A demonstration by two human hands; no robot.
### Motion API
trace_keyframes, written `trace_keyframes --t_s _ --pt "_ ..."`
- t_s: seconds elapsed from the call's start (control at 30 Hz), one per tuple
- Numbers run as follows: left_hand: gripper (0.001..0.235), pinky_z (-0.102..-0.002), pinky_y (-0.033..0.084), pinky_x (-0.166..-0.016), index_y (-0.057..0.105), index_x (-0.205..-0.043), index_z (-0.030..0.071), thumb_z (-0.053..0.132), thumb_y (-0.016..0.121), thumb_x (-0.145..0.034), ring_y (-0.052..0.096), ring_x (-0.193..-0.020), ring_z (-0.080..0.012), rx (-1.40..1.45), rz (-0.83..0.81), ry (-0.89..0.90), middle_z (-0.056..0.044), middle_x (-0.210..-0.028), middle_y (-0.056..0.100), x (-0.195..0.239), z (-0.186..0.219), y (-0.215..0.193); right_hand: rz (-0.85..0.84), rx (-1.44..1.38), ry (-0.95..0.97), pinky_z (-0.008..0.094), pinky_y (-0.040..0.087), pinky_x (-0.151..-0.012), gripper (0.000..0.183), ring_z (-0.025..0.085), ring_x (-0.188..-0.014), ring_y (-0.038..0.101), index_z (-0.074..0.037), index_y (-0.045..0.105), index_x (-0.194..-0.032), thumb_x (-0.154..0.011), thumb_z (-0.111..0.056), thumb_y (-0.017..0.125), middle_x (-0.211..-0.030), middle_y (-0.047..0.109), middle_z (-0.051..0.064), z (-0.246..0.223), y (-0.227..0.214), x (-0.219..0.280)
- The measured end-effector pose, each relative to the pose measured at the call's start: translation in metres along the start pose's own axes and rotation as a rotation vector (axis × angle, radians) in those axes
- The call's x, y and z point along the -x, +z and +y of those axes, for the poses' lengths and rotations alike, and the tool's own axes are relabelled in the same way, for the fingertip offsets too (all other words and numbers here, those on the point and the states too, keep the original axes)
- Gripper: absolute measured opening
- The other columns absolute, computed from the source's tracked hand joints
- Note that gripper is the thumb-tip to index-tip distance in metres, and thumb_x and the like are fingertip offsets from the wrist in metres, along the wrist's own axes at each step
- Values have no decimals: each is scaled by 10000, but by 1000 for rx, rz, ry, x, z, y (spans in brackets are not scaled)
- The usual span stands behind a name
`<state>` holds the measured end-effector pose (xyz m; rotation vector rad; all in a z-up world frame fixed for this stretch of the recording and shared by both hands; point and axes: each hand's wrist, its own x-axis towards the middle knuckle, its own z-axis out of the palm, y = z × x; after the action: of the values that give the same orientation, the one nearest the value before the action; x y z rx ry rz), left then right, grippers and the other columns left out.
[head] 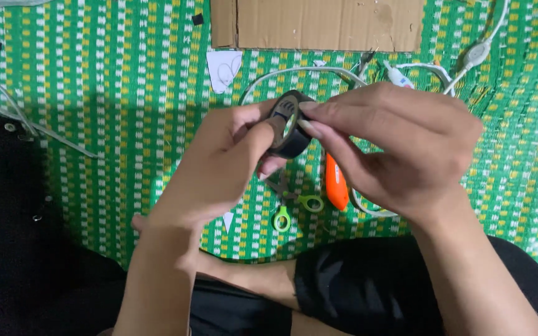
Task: The person sits on a floor mat and wraps black electrical tape around the tip of one finger, pressing it into a long nail-like shape. They cut the tape with green-handled scissors, tear pieces from the roll by hand, and smooth the tape around the fingertip.
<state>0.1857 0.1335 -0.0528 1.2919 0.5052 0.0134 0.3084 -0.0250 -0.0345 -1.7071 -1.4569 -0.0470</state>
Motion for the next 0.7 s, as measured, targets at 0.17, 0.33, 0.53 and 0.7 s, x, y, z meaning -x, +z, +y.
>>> trace_keyframes --t_s 0.17,0.33,0.53,0.7 --pt "281 -211 342 -469 685 -776 -9 84 499 -965 447 -507 -83 -108 27 -69 -30 -580 559 -1 4 -8 21 142 -29 316 401 -583 189 216 -679 566 78 715 -985 -961 174 876 -918 711 160 3 17 4" --pt "281 -208 280 -393 734 -876 -67 125 544 -951 429 -475 -64 -166 86 -168 -44 -584 570 -3 11 -10 2 31 43 336 485 -661 163 247 -751 554 117 631 -1014 -987 220 754 -975 644 186 4 26 4" --pt "267 -199 400 -520 714 -963 -78 120 536 -984 443 -540 -37 -134 3 -44 -20 -648 568 -4 2 -17 27 33 30 352 462 -676 141 256 -747 528 114 621 -1009 -1013 220 715 -950 623 183 8 29 7" --pt "368 -163 387 -460 728 -1190 -99 65 531 -927 534 -550 -62 -257 -71 59 -72 -694 673 0 2 -16 78 82 -2 368 473 -678 170 276 -774 534 112 633 -992 -971 259 715 -952 622 186 22 26 13"
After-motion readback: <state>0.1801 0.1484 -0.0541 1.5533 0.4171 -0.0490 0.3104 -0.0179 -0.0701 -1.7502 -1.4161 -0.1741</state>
